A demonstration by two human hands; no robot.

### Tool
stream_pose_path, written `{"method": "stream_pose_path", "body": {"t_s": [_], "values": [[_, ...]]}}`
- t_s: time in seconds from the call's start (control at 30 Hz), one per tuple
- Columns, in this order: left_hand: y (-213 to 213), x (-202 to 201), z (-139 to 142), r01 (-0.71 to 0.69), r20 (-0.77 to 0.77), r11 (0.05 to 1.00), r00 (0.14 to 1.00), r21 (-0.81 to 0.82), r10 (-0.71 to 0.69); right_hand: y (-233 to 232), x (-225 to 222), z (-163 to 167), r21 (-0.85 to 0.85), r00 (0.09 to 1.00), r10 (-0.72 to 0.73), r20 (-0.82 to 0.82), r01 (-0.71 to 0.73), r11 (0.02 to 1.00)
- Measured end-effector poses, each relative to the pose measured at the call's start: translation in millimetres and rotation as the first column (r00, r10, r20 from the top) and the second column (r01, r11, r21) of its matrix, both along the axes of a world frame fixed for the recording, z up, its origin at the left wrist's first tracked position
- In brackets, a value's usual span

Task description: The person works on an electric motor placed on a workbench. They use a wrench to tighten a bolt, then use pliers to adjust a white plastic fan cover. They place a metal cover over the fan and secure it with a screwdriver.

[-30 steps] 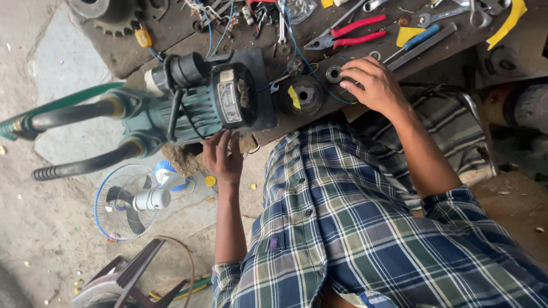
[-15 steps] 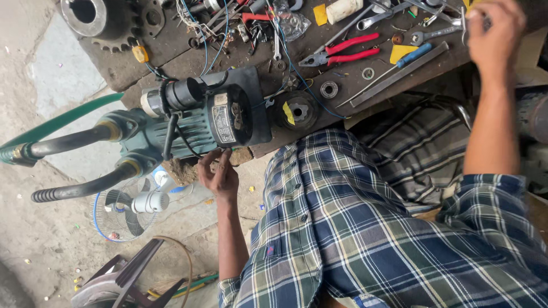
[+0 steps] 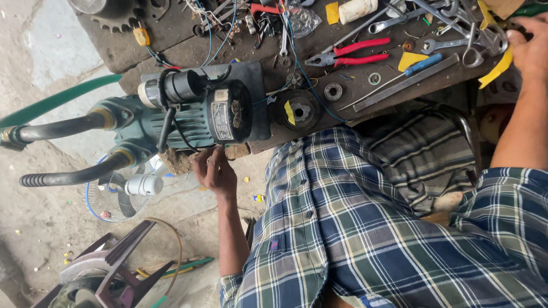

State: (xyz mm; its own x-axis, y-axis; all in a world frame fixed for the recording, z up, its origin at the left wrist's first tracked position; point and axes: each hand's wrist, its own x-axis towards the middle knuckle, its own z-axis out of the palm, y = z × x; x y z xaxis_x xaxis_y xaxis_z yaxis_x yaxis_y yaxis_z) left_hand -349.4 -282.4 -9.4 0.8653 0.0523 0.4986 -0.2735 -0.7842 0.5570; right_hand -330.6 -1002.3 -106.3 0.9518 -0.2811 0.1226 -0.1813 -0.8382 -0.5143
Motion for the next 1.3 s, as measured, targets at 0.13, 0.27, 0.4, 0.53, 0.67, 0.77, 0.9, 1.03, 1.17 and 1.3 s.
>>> {"method": "stream_pose_path", "body": {"t_s": [0.13,0.27,0.4,0.53,0.67,0.77,0.9,1.03,1.17,1.3], "values": [[-4,2,1,0.039,0.024,0.999,0.999,-0.013,-0.039,-7,-14,0,-0.338,0.986,0.157,-0.048,-0.164,0.927],[-8,3,2,0.0,0.008,0.993,1.0,-0.121,0.001,-9,-27,-6,-0.356,0.988,0.148,-0.034,-0.15,0.922],[-9,1,1,-0.036,0.006,0.993,0.999,-0.109,0.037,-8,-29,-14,-0.283,0.989,0.143,-0.036,-0.147,0.948],[-6,1,1,-0.029,0.003,0.997,1.0,-0.066,0.029,-14,-22,-14,-0.321,0.974,0.223,-0.045,-0.226,0.92],[-5,1,4,-0.01,-0.007,0.998,1.0,-0.057,0.01,-17,-7,-10,-0.293,0.972,0.216,-0.092,-0.234,0.927],[-6,0,6,0.003,-0.02,0.997,1.0,-0.078,-0.005,-19,4,-7,-0.192,0.969,0.206,-0.137,-0.23,0.954],[-12,0,6,0.015,-0.019,0.992,1.0,-0.126,-0.018,-21,13,-5,-0.183,0.966,0.186,-0.181,-0.218,0.958],[-16,2,5,-0.054,-0.006,0.992,0.999,-0.114,0.053,-23,16,-4,-0.38,0.942,0.256,-0.216,-0.323,0.867],[-17,4,5,-0.058,0.001,0.99,0.998,-0.131,0.059,-20,12,-3,-0.428,0.941,0.216,-0.261,-0.314,0.848],[-19,1,4,-0.051,0.025,0.992,0.998,-0.117,0.054,-14,6,0,-0.395,0.937,0.178,-0.299,-0.292,0.871]]}}
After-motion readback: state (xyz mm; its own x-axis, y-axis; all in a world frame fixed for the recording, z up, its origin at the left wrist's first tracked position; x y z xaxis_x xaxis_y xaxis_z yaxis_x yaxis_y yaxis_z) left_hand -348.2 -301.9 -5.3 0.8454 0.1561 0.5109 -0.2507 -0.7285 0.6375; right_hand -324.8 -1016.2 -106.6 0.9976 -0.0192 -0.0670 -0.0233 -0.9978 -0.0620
